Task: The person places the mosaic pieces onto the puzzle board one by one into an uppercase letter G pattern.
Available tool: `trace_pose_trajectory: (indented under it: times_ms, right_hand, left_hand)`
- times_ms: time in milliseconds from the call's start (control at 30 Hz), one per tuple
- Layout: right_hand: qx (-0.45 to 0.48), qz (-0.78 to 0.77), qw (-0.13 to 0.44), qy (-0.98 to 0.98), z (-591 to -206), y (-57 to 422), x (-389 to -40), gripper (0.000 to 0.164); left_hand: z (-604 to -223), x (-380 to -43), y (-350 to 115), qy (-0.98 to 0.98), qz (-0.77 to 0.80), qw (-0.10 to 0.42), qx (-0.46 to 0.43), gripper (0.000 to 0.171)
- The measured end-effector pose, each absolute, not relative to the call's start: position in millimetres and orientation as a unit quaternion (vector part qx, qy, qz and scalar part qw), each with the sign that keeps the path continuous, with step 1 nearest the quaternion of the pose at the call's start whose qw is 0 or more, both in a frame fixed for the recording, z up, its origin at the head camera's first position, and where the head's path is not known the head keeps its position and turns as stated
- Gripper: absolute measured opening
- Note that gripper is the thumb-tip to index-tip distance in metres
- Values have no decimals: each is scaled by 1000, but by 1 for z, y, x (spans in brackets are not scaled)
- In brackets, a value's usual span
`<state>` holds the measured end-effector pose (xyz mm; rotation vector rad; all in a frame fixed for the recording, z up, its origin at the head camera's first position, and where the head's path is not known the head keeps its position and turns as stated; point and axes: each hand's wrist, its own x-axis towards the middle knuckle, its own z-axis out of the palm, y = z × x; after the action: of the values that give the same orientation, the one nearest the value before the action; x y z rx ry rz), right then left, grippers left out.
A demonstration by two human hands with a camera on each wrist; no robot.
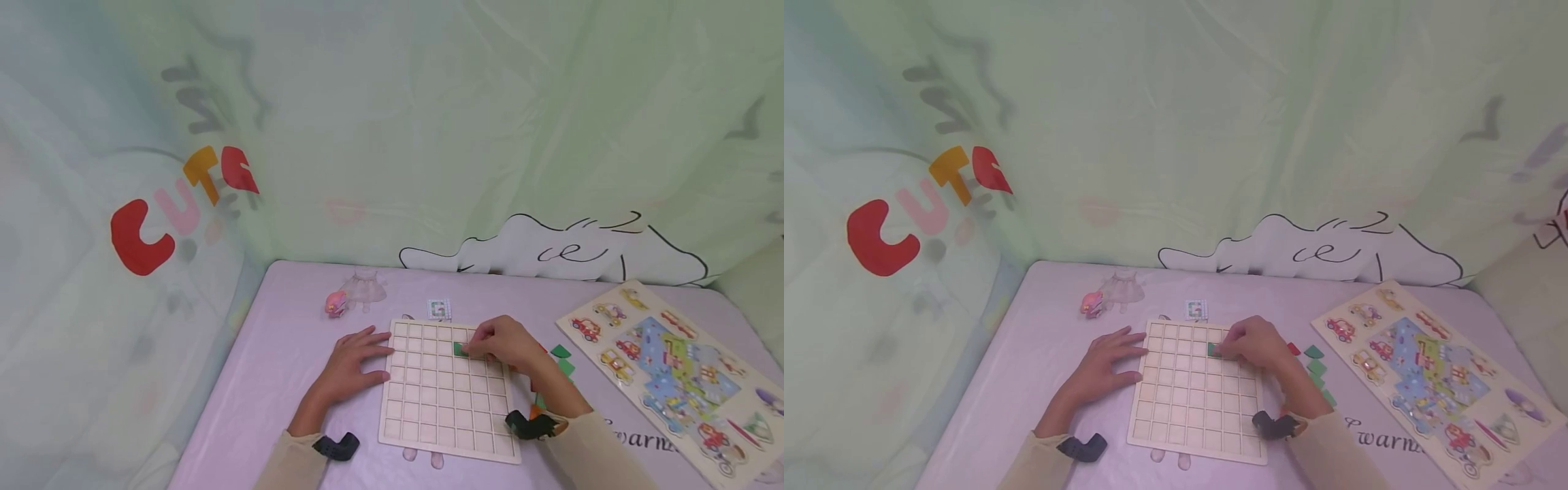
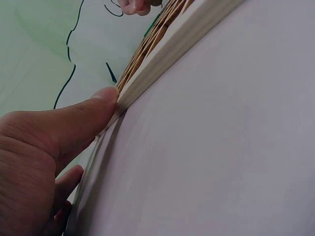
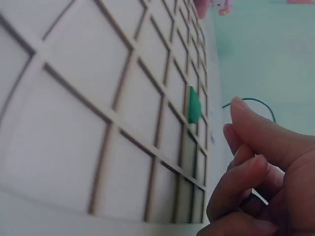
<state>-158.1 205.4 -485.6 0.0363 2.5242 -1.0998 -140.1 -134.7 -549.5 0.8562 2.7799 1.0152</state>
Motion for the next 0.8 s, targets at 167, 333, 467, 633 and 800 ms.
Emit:
trace_pose_trajectory:
  times_ms: [167,333,467,633,800]
  right_hand:
    - [-9,-394,174,903,-471,220,-159,23]
    - [-33,-381,161,910,-458,239,-155,25]
    - [-51,-348,150,924,-457,257,-148,25]
    - [-78,-303,128,941,-466,276,-138,26]
    - [-99,-269,116,951,-478,288,-133,26]
  left_hand:
    - [-548,-140,-134,902,331,35,275,45]
    - [-547,-139,-134,901,333,34,275,44]
    - [-546,-138,-134,900,336,36,275,44]
    - [-545,-138,-134,898,338,34,278,43]
    - [-544,-138,-134,898,338,33,279,43]
